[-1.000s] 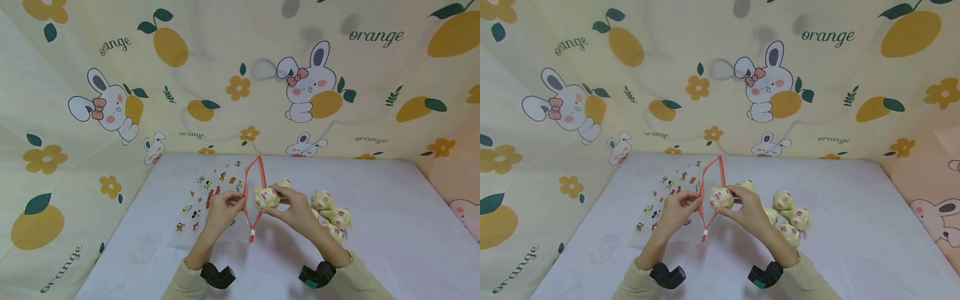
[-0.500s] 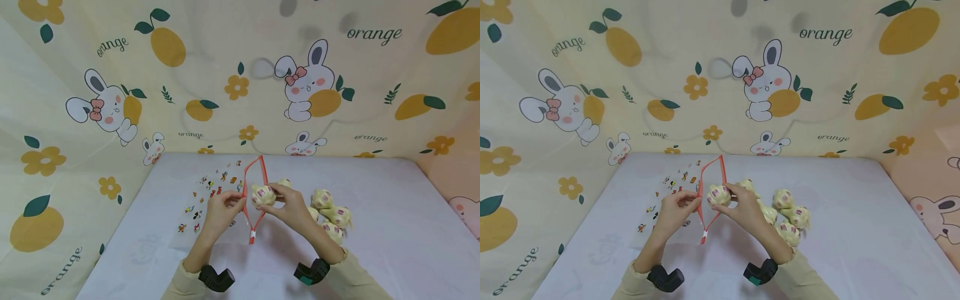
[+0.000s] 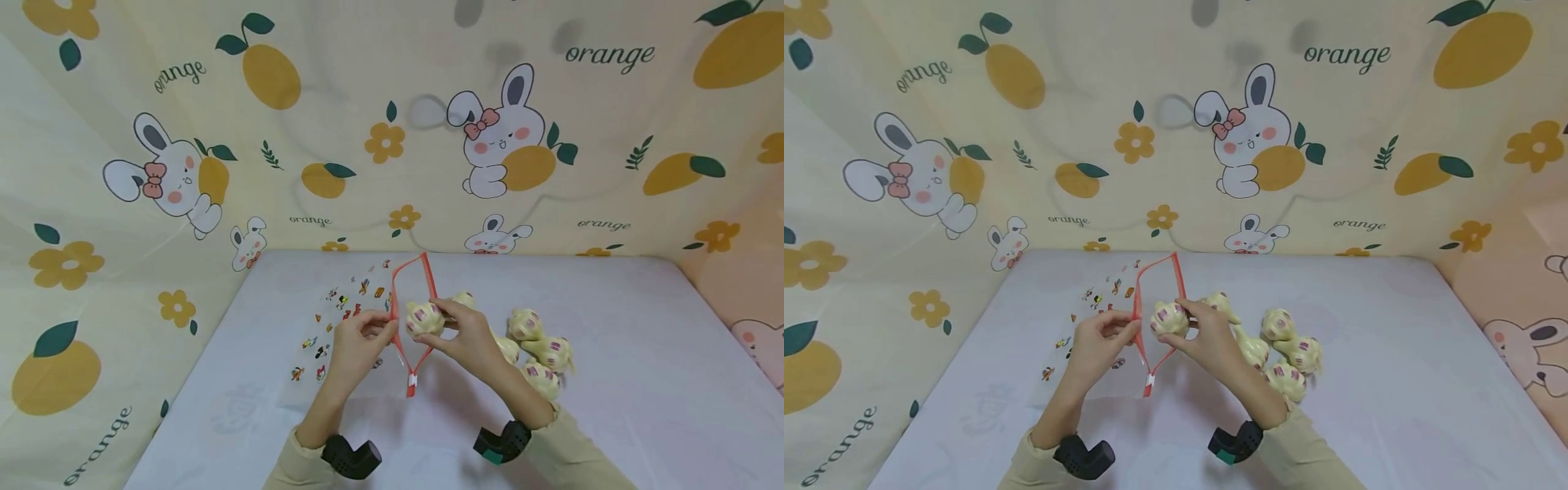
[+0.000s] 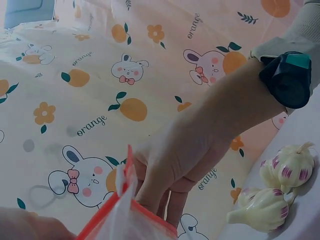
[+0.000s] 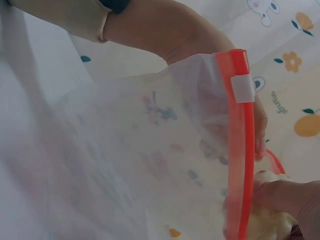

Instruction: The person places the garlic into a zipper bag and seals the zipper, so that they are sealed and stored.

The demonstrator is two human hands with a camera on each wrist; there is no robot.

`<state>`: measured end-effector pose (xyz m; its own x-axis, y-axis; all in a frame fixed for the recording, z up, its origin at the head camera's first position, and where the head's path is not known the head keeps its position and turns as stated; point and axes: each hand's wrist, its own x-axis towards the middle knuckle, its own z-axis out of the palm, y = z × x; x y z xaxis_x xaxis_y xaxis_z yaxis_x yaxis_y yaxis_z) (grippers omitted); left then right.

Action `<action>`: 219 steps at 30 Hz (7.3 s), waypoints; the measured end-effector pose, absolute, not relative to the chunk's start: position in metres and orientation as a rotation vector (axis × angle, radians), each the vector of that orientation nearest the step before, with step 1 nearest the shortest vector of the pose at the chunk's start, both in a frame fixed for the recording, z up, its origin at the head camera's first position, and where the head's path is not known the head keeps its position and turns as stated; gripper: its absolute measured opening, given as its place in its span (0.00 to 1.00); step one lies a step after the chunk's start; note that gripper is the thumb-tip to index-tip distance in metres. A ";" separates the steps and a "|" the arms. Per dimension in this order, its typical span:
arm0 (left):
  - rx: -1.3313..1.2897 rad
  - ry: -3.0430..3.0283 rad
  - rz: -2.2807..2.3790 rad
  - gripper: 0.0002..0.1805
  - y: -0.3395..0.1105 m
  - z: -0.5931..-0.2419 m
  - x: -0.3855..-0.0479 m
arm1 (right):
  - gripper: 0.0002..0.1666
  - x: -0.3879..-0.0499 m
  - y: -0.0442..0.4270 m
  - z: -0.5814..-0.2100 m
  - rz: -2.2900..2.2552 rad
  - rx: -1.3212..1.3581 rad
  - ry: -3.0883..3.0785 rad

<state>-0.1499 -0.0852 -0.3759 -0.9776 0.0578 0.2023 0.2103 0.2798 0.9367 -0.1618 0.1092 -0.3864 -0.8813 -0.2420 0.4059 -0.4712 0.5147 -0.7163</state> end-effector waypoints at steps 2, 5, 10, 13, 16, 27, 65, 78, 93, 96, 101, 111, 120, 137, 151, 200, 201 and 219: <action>-0.248 -2.401 -1.799 0.07 -0.086 -0.375 -0.150 | 0.33 -0.162 0.108 -0.387 1.294 0.588 -2.516; -0.233 -2.401 -1.819 0.07 -0.087 -0.375 -0.150 | 0.32 -0.162 0.108 -0.388 1.285 0.562 -2.526; -0.215 -2.397 -1.833 0.07 -0.087 -0.375 -0.150 | 0.32 -0.160 0.111 -0.389 1.295 0.555 -2.525; -0.223 -2.392 -1.831 0.06 -0.087 -0.376 -0.151 | 0.32 -0.158 0.115 -0.389 1.300 0.559 -2.524; -0.223 -2.398 -1.831 0.06 -0.087 -0.376 -0.152 | 0.30 -0.157 0.120 -0.391 1.293 0.558 -2.534; -0.277 -2.403 -1.795 0.07 -0.088 -0.378 -0.151 | 0.28 -0.152 0.139 -0.396 1.204 0.520 -2.612; -0.259 -2.418 -1.808 0.07 -0.087 -0.377 -0.150 | 0.26 -0.129 0.227 -0.408 0.996 0.463 -2.754; -0.253 -2.426 -1.810 0.06 -0.086 -0.377 -0.150 | 0.27 -0.113 0.254 -0.428 0.877 0.476 -2.736; -0.383 -2.375 -1.757 0.07 -0.087 -0.382 -0.151 | 0.27 -0.109 0.259 -0.443 0.879 0.514 -2.720; -0.379 -2.379 -1.764 0.07 -0.087 -0.382 -0.150 | 0.26 -0.107 0.258 -0.444 0.868 0.498 -2.729; -0.286 -2.421 -1.824 0.06 -0.086 -0.379 -0.149 | 0.28 -0.105 0.257 -0.445 0.876 0.452 -2.761; -0.287 -2.414 -1.825 0.06 -0.086 -0.380 -0.151 | 0.30 -0.105 0.256 -0.446 0.888 0.417 -2.789; -0.269 -2.417 -1.833 0.06 -0.086 -0.378 -0.151 | 0.31 -0.105 0.257 -0.447 0.915 0.421 -2.792; -0.251 -2.432 -1.847 0.06 -0.086 -0.376 -0.149 | 0.34 -0.104 0.257 -0.437 0.849 0.466 -2.723; -0.266 -2.423 -1.838 0.06 -0.087 -0.379 -0.150 | 0.32 -0.110 0.249 -0.415 0.865 0.569 -2.589; -0.273 -2.434 -1.839 0.06 -0.084 -0.377 -0.149 | 0.30 -0.139 0.188 -0.379 1.132 0.510 -2.618; -0.284 -2.433 -1.834 0.06 -0.085 -0.377 -0.149 | 0.30 -0.140 0.186 -0.379 1.135 0.521 -2.606; -0.276 -2.435 -1.816 0.06 -0.083 -0.376 -0.147 | 0.31 -0.150 0.158 -0.385 1.240 0.599 -2.570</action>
